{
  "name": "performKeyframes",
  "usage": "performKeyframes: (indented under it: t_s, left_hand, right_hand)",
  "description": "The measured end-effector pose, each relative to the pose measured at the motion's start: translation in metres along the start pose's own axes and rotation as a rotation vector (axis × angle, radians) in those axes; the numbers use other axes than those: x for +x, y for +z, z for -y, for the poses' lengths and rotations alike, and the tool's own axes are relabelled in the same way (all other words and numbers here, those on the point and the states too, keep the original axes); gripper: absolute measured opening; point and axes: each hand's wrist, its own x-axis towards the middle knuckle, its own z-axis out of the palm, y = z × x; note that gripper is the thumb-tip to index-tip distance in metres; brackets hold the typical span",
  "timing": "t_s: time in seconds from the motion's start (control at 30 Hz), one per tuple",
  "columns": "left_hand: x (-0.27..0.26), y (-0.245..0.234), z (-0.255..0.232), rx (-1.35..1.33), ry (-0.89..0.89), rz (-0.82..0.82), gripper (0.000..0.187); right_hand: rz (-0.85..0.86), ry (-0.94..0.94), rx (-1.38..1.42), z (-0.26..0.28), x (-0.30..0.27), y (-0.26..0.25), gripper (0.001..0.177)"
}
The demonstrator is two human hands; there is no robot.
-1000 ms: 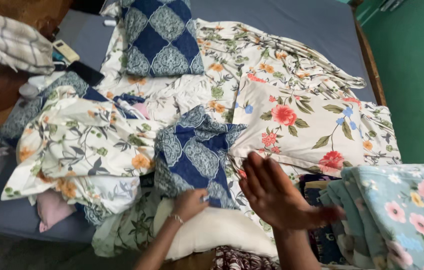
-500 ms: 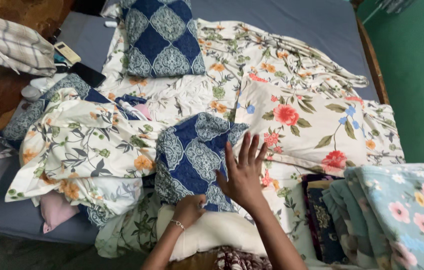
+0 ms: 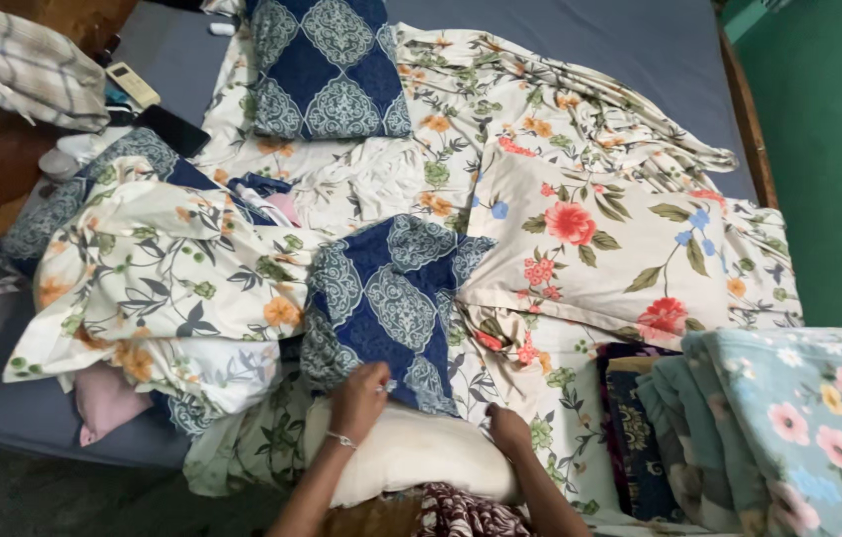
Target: The person puts covers on pillows and arranges them on a bed with floral sheets.
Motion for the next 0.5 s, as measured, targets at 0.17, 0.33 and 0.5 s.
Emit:
performKeyframes:
  t_s: [0.17, 0.33, 0.5]
  left_hand:
    - [0.002, -0.013, 0.013, 0.041, -0.109, 0.033, 0.023]
    - [0.002, 0.001, 0.002, 0.039, -0.077, 0.074, 0.022]
    - [0.006, 0.012, -0.013, -0.006, 0.033, 0.104, 0.019]
  right_hand:
    - [0.195, 0.03, 0.194, -0.017, -0.015, 0.002, 0.038]
    - [0.234, -0.328, 0.699, 0.07, -0.003, -0.019, 0.056]
    - [-0.052, -0.588, 0.265, 0.15, -0.001, -0.024, 0.047]
